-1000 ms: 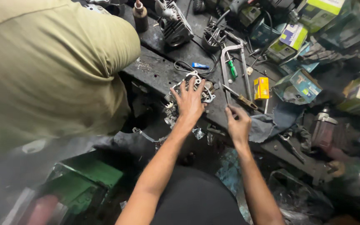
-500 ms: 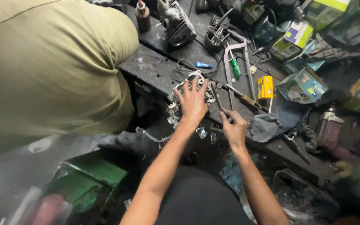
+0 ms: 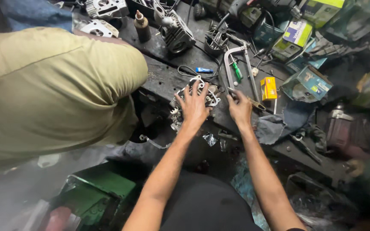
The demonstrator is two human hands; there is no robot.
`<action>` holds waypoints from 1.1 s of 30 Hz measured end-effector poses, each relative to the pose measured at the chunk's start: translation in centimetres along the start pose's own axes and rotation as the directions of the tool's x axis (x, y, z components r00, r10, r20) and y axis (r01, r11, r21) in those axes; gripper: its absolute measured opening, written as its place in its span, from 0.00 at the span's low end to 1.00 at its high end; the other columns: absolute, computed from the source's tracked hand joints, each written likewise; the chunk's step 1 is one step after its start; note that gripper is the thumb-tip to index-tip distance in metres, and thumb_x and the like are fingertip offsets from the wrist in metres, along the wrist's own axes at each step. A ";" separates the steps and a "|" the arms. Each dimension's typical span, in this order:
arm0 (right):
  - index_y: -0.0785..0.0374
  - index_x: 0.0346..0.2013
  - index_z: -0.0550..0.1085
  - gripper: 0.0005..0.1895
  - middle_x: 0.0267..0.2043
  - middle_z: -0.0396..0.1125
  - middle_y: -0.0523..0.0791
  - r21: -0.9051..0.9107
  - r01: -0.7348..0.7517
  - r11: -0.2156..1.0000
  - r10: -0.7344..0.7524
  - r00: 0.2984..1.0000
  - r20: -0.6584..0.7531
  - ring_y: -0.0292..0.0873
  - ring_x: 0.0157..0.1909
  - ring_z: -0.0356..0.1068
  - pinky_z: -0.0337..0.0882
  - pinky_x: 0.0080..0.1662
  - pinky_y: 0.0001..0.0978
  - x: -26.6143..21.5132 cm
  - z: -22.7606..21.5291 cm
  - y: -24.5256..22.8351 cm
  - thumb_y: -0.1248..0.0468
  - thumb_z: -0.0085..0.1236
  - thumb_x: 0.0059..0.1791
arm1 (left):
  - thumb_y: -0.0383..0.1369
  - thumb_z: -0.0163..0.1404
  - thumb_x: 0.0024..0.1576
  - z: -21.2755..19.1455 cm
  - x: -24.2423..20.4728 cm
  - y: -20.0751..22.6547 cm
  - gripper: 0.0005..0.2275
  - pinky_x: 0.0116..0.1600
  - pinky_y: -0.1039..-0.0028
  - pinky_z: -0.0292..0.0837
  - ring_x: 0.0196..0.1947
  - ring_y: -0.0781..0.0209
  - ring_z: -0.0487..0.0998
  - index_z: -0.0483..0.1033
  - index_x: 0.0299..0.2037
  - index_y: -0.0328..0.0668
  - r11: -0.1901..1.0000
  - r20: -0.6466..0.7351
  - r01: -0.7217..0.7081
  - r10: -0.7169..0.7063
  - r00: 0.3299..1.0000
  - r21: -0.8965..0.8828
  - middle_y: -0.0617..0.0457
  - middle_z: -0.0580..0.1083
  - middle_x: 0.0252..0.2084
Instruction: The person uses a wrench to tighten bolts on a disassembled engine cylinder head placed on a workbench. They adjust their grip and reposition the component while working.
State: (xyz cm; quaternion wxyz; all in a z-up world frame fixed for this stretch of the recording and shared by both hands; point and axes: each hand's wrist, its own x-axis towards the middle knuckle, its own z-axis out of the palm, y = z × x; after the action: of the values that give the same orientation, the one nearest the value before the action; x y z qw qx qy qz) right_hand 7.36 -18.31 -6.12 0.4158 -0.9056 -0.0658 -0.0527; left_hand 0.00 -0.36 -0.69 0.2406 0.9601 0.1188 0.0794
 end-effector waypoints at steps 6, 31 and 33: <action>0.53 0.53 0.79 0.19 0.55 0.71 0.48 -0.128 0.333 0.934 -0.337 0.942 -0.004 0.54 0.57 0.66 0.65 0.60 0.42 -0.2 -1.2 -2.7 0.70 0.59 0.48 | 0.40 0.71 0.38 -0.2 0.2 -0.1 0.44 0.67 0.23 0.43 0.70 0.37 0.55 0.62 0.69 0.59 0.999 0.019 -0.006 0.005 1.000 0.034 0.51 0.57 0.71; 0.66 0.47 0.73 0.13 0.41 0.74 0.57 -0.094 0.017 0.995 0.008 0.966 0.259 0.62 0.45 0.74 0.72 0.46 0.46 -8.9 -2.1 -1.3 0.65 0.55 0.49 | 0.38 0.70 0.40 -1.2 -0.1 -0.2 0.44 0.67 0.23 0.41 0.70 0.34 0.54 0.60 0.71 0.55 0.998 0.005 -0.053 0.053 0.999 -0.029 0.48 0.53 0.74; 0.65 0.47 0.74 0.12 0.40 0.75 0.55 -0.052 -0.074 0.996 0.087 0.941 0.327 0.57 0.43 0.75 0.72 0.44 0.42 -10.6 -2.5 -0.7 0.64 0.56 0.51 | 0.38 0.69 0.41 -1.5 -0.2 -0.2 0.44 0.67 0.23 0.42 0.70 0.33 0.54 0.59 0.71 0.54 0.998 0.019 -0.062 0.062 0.998 -0.022 0.47 0.51 0.76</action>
State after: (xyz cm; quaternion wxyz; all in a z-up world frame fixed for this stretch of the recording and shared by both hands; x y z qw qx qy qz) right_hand -3.35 -20.58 -5.61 0.3832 -0.9114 -0.0962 0.1148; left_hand -0.51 0.37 0.49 0.2496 0.9613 0.0857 0.0788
